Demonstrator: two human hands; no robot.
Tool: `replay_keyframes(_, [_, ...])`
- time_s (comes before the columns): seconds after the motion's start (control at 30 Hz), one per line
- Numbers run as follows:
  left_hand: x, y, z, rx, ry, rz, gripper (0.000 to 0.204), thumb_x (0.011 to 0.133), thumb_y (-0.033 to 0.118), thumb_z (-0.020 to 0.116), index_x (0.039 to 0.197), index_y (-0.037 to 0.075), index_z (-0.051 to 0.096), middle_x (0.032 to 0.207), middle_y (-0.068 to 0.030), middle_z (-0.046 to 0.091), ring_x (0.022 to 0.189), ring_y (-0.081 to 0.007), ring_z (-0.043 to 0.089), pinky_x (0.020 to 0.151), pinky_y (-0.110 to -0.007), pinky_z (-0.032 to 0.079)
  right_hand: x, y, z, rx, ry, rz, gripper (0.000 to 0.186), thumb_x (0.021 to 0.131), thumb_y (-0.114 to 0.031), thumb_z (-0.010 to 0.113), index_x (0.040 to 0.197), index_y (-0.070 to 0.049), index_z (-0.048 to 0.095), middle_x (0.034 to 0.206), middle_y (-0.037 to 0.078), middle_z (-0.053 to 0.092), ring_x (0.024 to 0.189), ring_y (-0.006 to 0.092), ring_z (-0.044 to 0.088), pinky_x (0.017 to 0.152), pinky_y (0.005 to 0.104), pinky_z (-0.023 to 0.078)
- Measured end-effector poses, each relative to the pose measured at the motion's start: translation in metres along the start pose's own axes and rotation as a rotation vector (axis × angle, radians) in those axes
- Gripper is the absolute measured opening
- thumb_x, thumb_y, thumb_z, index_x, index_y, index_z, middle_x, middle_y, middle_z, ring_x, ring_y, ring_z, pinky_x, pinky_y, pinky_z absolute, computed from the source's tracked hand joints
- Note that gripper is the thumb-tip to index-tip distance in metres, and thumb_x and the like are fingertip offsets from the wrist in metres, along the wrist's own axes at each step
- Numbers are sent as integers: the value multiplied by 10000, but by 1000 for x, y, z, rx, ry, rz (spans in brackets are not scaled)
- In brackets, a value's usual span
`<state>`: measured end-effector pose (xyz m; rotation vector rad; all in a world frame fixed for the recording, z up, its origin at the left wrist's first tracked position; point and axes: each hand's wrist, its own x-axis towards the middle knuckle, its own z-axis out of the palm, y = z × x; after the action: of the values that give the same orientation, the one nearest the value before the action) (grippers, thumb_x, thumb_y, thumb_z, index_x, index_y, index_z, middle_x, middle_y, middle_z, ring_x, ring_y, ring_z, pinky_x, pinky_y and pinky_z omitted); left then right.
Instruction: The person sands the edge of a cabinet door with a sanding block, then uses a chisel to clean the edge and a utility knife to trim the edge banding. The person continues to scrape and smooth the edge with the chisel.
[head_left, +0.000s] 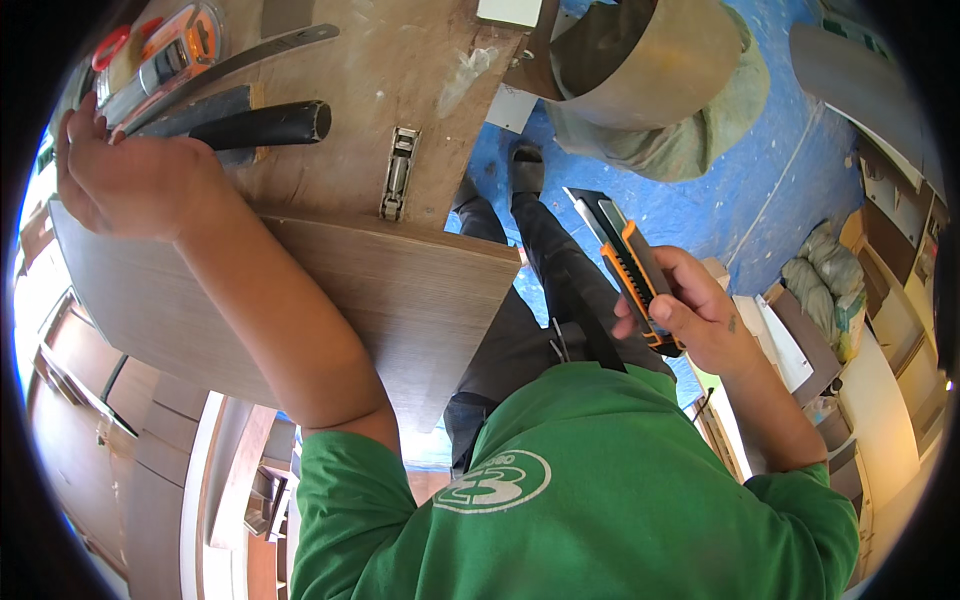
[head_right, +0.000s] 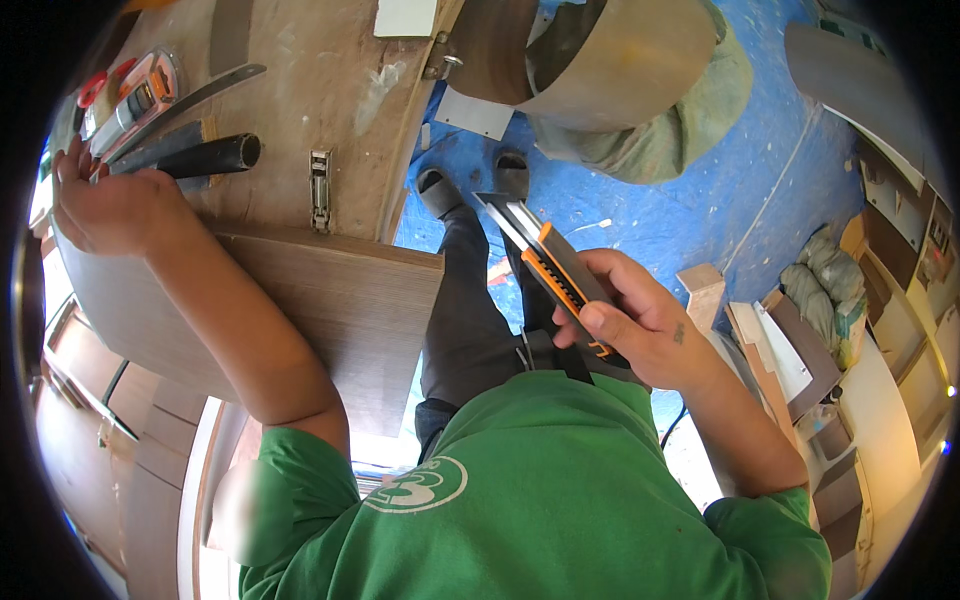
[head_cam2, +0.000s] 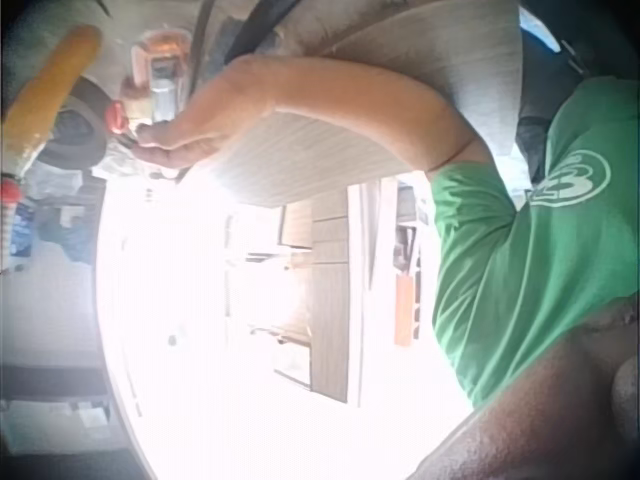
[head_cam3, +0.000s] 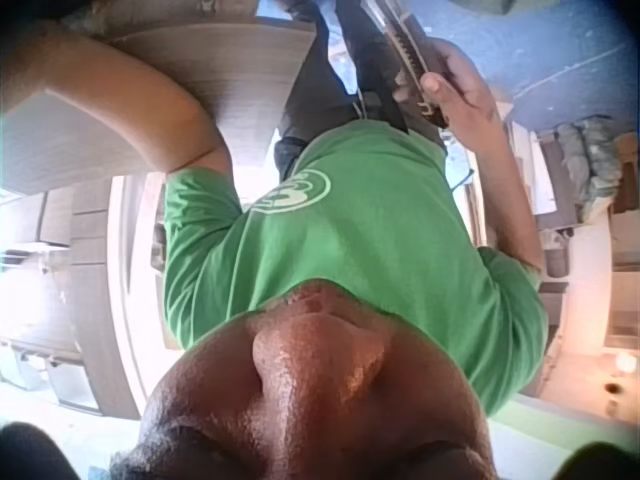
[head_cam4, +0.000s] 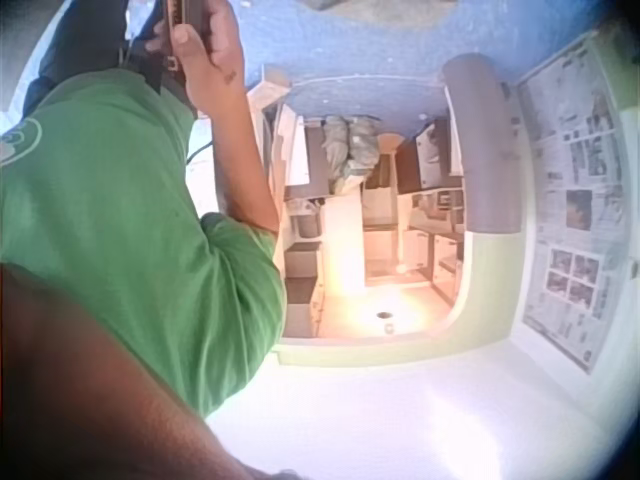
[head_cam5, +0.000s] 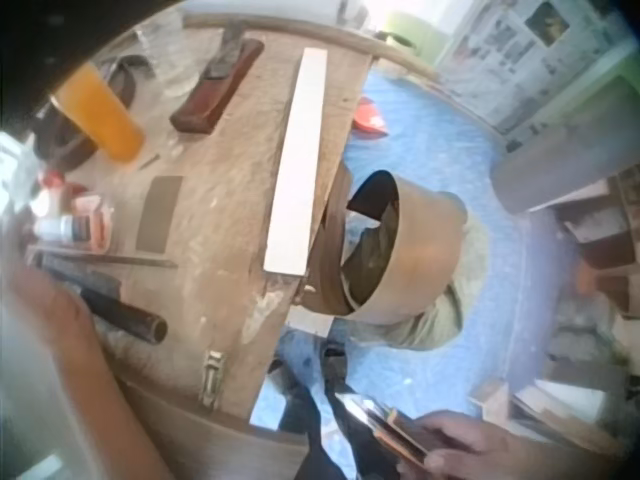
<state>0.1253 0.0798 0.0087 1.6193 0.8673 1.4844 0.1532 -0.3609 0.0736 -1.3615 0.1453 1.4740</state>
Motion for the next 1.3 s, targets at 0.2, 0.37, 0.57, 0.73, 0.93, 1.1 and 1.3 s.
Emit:
replay_keyframes(0.2, [15,-34,-24,471,-147,400,297,1004,193,568,1049,-13,777,1203,-126,681,1106,-219,660,952,-344,557,14,-2,7,-244,-79,-120,508,1097,-359,562,1428,22,499,1219,129,646,1093,211,638,990,373,500])
replay_keyframes(0.37, [10,-26,-14,273,-83,232,304,1022,208,552,1041,15,786,1170,-96,697,1103,-212,660,933,-340,560,34,-25,19,-676,-58,-175,444,1096,-360,542,1342,7,582,1222,153,662,1097,282,644,966,351,495])
replay_keyframes(0.57, [18,-36,-24,433,-175,374,298,1025,179,539,1030,2,778,1194,-101,671,1093,-186,660,910,-319,570,34,-18,19,-770,-63,-217,465,1055,-326,610,1400,-17,581,1127,175,661,999,316,666,886,378,522])
replay_keyframes(0.73, [4,-11,-7,145,-88,75,315,1023,176,519,1053,-13,770,1191,-102,654,1090,-178,657,912,-306,573,40,-32,29,-907,-18,-237,400,1044,-317,631,1341,-51,629,1044,147,678,886,305,678,775,387,537])
replay_keyframes(0.93, [11,-17,-10,254,-95,163,323,1020,174,513,1049,-37,756,1122,-114,673,1033,-193,679,884,-302,569,44,-37,37,-971,-45,-183,453,1090,-405,537,1322,-36,659,1006,143,688,861,310,691,756,384,551])
replay_keyframes(1.1, [11,-17,-14,389,-165,202,360,1035,162,453,1121,-19,752,1169,-132,643,1064,-203,668,898,-310,584,44,-43,42,-975,-80,-149,442,1101,-402,515,1308,-41,663,988,149,689,841,315,691,740,384,551])
replay_keyframes(1.3, [7,-13,-10,268,-90,183,321,1021,169,545,1044,-74,753,1112,-131,665,969,-208,720,810,-310,559,42,-40,41,-982,-74,-146,453,1108,-399,501,1315,-27,654,989,166,684,855,329,687,761,394,549])
